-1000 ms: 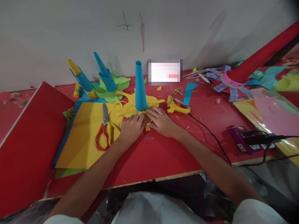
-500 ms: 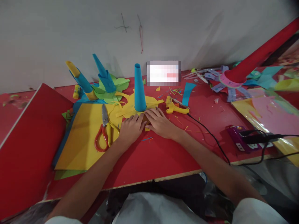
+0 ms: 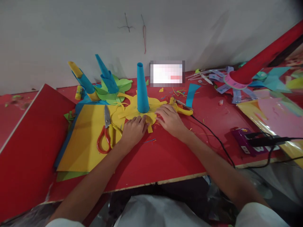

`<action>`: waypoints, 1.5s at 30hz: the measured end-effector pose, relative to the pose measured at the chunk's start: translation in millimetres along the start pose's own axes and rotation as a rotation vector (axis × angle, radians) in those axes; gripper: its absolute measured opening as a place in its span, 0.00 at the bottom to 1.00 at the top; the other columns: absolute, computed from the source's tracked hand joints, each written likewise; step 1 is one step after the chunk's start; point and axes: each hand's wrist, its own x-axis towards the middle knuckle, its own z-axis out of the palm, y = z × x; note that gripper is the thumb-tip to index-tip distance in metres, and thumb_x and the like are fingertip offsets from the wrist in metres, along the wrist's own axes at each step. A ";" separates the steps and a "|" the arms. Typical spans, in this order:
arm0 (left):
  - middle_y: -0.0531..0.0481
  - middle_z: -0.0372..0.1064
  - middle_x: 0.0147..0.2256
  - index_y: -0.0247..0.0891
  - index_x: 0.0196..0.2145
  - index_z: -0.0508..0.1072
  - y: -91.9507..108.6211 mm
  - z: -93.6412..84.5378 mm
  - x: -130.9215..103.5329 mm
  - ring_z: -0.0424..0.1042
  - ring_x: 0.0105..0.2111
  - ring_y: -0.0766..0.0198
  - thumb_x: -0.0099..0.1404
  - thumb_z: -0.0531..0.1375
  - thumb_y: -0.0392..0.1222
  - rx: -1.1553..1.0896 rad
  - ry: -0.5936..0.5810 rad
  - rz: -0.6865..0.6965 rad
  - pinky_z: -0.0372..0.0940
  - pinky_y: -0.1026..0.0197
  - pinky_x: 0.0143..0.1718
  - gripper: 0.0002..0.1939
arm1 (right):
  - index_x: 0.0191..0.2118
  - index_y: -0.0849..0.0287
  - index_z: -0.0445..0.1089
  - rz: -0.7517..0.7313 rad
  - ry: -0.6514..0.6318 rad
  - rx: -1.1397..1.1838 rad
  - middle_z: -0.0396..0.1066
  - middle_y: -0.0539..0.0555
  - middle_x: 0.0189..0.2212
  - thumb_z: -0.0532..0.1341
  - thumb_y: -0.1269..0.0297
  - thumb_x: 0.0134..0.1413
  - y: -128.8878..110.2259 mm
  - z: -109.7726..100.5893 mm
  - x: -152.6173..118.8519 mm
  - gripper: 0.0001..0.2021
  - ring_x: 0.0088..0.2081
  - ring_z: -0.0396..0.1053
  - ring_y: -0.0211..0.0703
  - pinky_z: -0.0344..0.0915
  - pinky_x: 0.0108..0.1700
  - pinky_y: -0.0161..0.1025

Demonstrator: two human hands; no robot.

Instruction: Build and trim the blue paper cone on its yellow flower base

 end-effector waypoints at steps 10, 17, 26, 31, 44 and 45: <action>0.39 0.76 0.46 0.35 0.63 0.69 -0.6 1.5 -0.3 0.77 0.45 0.49 0.80 0.48 0.47 0.014 0.010 0.002 0.67 0.51 0.41 0.22 | 0.51 0.55 0.78 0.034 -0.005 -0.007 0.77 0.59 0.53 0.50 0.62 0.75 3.5 5.6 -2.4 0.18 0.57 0.68 0.56 0.65 0.62 0.57; 0.39 0.76 0.45 0.35 0.63 0.68 -0.5 1.6 -0.2 0.76 0.46 0.49 0.81 0.47 0.47 0.021 0.017 0.010 0.66 0.52 0.42 0.22 | 0.68 0.59 0.66 -0.038 -0.192 0.008 0.67 0.61 0.67 0.49 0.58 0.76 -5.7 21.9 -1.2 0.23 0.70 0.58 0.56 0.59 0.70 0.61; 0.40 0.76 0.45 0.35 0.64 0.68 0.1 0.8 -0.5 0.77 0.45 0.49 0.81 0.47 0.47 0.020 0.036 0.011 0.66 0.52 0.41 0.22 | 0.70 0.63 0.61 -0.088 -0.228 -0.113 0.64 0.64 0.69 0.49 0.60 0.76 -9.5 24.4 -5.0 0.25 0.71 0.57 0.60 0.53 0.73 0.64; 0.40 0.76 0.45 0.35 0.63 0.69 -0.9 3.5 -0.9 0.77 0.44 0.50 0.81 0.47 0.48 0.024 0.038 0.006 0.66 0.52 0.40 0.22 | 0.71 0.66 0.59 -0.092 -0.224 -0.156 0.65 0.67 0.67 0.49 0.58 0.76 -8.9 24.5 -7.8 0.26 0.71 0.56 0.61 0.50 0.74 0.65; 0.39 0.76 0.45 0.34 0.63 0.69 -0.2 1.9 -0.8 0.77 0.45 0.50 0.81 0.46 0.47 0.018 0.027 0.012 0.67 0.52 0.42 0.23 | 0.70 0.57 0.63 -0.017 -0.250 -0.041 0.65 0.59 0.69 0.46 0.53 0.76 -6.4 19.5 -3.3 0.26 0.74 0.52 0.58 0.50 0.75 0.65; 0.39 0.76 0.45 0.34 0.63 0.69 -0.2 2.1 -0.8 0.77 0.45 0.50 0.81 0.46 0.47 0.020 0.030 0.011 0.67 0.52 0.41 0.23 | 0.70 0.58 0.63 -0.017 -0.255 -0.038 0.65 0.60 0.69 0.46 0.53 0.76 -6.7 20.5 -3.3 0.26 0.74 0.52 0.58 0.50 0.75 0.65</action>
